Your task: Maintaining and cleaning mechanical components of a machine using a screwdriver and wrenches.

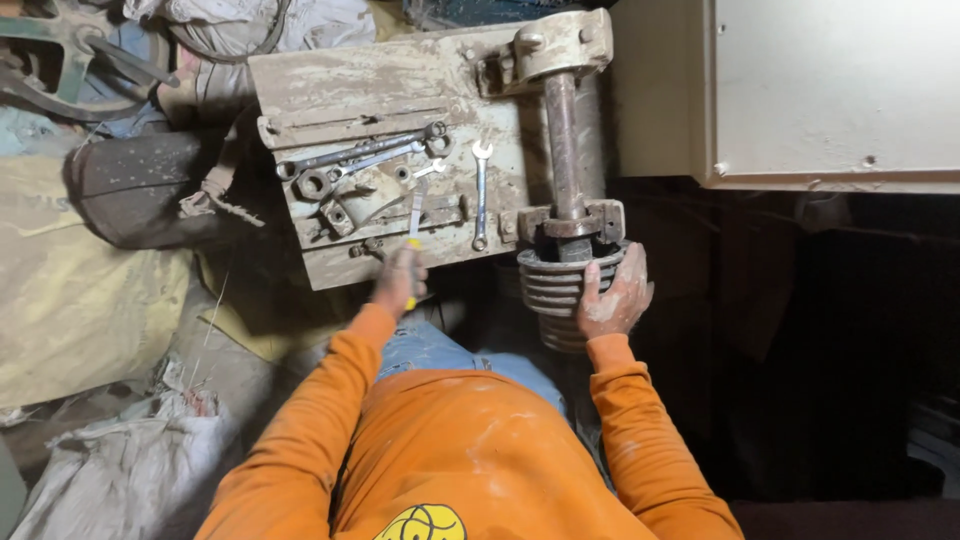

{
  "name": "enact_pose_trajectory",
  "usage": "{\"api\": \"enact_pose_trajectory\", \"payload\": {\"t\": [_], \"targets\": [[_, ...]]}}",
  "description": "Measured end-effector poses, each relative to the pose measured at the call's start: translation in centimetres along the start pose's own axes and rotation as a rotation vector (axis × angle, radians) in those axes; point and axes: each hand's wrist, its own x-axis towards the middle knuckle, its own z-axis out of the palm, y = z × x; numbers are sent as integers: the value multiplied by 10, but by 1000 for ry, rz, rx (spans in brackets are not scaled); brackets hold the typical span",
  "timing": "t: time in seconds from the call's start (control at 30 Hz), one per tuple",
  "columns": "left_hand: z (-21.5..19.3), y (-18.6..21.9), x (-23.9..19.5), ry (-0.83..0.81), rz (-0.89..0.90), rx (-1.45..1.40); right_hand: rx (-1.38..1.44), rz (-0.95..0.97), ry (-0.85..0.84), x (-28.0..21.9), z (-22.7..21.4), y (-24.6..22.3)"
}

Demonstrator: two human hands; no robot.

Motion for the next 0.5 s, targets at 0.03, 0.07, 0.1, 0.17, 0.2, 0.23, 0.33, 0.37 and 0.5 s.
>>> {"api": "enact_pose_trajectory", "payload": {"t": [0.03,0.07,0.1,0.17,0.2,0.23,0.33,0.37,0.5], "targets": [[-16,15,-15,79,33,28,8,10,-11,2,-3,-2],[-36,31,-33,168,66,59,24,18,-28,2,-3,-6],[-48,36,-49,182,59,62,30,20,-41,1,-11,-8],[-75,58,-76,308,114,25,64,86,-113,9,-19,-19],[-90,57,-84,315,115,27,70,84,-117,6,-11,-12],[-104,56,-93,363,105,-32,57,11,-45,3,-2,-5],[-142,38,-105,413,74,-128,36,-53,40,-1,5,3],[-154,30,-107,429,60,-164,40,-48,49,-1,4,3],[-134,32,-120,374,35,-154,61,-11,54,1,1,1]]}}
